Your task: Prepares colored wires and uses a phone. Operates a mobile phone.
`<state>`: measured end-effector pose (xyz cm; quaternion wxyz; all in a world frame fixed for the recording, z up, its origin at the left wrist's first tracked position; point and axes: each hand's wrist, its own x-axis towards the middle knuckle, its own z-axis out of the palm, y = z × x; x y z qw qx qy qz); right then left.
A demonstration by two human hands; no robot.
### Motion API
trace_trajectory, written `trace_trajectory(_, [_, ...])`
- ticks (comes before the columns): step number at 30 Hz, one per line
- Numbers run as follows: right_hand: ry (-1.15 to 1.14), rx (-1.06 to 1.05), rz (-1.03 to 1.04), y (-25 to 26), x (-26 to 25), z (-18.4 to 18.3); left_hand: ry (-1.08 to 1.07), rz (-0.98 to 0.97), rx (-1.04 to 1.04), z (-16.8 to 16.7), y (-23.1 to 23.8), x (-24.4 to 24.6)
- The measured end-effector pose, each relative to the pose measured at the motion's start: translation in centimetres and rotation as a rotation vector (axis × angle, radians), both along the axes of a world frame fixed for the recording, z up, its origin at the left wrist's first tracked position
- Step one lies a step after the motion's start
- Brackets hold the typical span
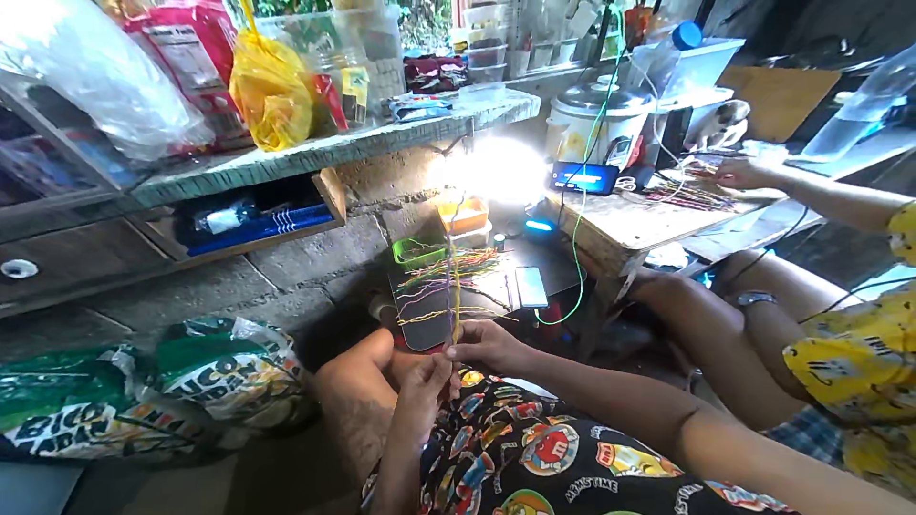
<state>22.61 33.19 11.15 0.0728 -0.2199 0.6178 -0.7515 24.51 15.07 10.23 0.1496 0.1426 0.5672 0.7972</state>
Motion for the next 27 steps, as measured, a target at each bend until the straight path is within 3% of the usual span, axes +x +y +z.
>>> trace_trajectory(4, [-0.054,-0.043,-0.08,-0.4,0.5,-0.2,0.263,0.151,-0.35,0.6,0.1,0.5])
trace_trajectory(7, [-0.035,-0.07,-0.102,-0.4,0.7,-0.5,0.34,0.177,-0.471,0.8,0.3,0.8])
trace_trajectory(11, [0.076,0.045,-0.16,0.0,1.1,-0.1,0.288,0.192,-0.34,0.6,0.8,0.8])
trace_trajectory(15, [0.176,0.139,-0.243,-0.1,1.6,0.4,0.097,0.152,-0.114,0.9,1.0,0.8])
trace_trajectory(19, [0.217,0.173,-0.094,0.6,1.6,1.1,-0.182,-0.115,0.148,1.0,0.1,0.6])
trace_trajectory(22, [0.177,0.121,-0.084,0.4,2.0,1.4,-0.24,-0.251,0.229,0.7,-0.2,0.5])
trace_trajectory(24, [0.151,0.076,-0.137,0.1,2.2,1.6,-0.093,-0.144,0.123,0.6,0.2,0.7])
trace_trajectory(27, [0.161,0.047,-0.227,-0.5,1.9,1.0,0.563,0.32,-0.477,-0.1,1.0,0.9])
